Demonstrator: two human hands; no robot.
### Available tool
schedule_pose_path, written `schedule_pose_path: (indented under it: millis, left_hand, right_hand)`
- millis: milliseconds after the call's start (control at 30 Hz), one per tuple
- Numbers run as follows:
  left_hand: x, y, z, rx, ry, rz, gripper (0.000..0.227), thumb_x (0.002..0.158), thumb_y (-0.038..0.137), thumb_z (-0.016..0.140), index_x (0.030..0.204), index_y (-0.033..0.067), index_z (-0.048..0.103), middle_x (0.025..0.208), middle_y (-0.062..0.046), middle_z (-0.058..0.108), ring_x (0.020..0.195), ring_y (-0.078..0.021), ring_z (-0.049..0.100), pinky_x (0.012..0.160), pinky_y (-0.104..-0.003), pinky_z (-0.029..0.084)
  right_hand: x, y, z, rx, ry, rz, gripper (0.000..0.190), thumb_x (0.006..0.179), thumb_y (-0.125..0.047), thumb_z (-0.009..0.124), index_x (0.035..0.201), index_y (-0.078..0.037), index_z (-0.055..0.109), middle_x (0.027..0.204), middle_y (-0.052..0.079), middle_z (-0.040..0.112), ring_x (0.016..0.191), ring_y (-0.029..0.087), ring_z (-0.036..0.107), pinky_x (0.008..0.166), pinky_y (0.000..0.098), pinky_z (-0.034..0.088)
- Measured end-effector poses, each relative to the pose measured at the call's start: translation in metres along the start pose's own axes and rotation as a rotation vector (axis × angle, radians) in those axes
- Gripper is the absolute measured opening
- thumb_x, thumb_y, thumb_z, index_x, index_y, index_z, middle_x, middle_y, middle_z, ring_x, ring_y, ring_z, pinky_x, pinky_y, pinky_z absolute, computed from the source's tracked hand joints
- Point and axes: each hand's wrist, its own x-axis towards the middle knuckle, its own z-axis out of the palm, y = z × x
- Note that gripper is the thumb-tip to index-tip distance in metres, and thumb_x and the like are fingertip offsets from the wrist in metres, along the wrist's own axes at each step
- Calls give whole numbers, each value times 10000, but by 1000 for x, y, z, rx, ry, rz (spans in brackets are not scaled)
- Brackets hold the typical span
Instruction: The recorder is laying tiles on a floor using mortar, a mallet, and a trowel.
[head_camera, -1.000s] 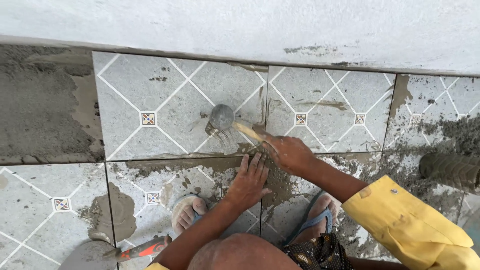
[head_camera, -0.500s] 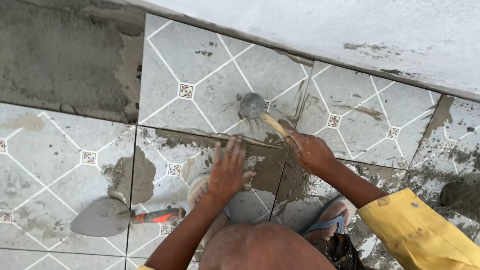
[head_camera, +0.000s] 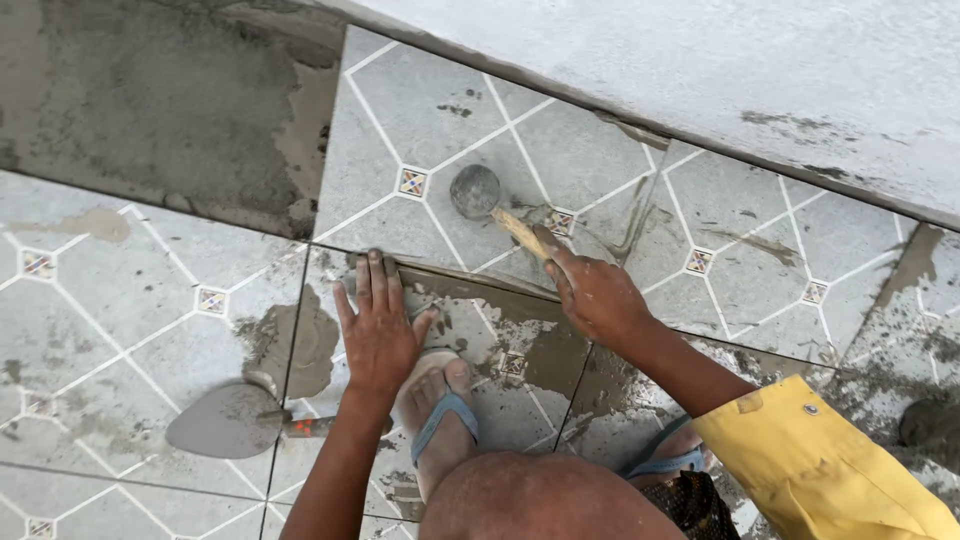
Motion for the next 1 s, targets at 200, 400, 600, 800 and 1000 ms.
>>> schedule_pose_path:
  millis: [200,400,600,800,1000]
  left_hand:
    - [7,-33,2,-62,105,-54,954,904,635,538,1576,1,302,1675,-178,248,1553,-319,201,1232,-610,87]
    - [14,-59,7,-27,111,-71,918,949,637,461,1593,9,279,1679,-176,234,1554,-311,178,1232,-612,58]
    - [8,-64,15,23,33,11,846,961,627,403,1577,57,295,1677,-153,191,1548,-316,149,1216,-619,62]
    - [7,-58,-1,68,-97,338,749,976,595,393,1552,118,360,1704,-96,143,1568,-276,101,1242,-618,69]
    - [9,-50,-21,213,-246,625,662,947,522,477,1513,178,452,1683,-43,199,1548,-266,113,1156,-760,114]
  right_hand:
    - [41,-44,-6,91,31,-50,494,1025,-196,535,1487,-66,418,781,202,679,637,371,639,615,512,524]
    - [61,-71,3,83,-85,17,541,1065,-258,443,1577,-118,340,650,142,649,476,247,572,463,428,498]
    - [32,-64,-7,51,-287,138,554,1066,-323,378,1604,-206,309,721,156,651,438,233,570,358,394,500]
    - [-54,1,11,-155,-472,-55,559,1025,-402,428,1560,-244,404,964,212,673,571,254,653,438,403,555]
    - [-108,48,32,-230,-424,-384,519,972,-353,531,1459,-212,420,1238,229,622,848,303,728,634,441,611]
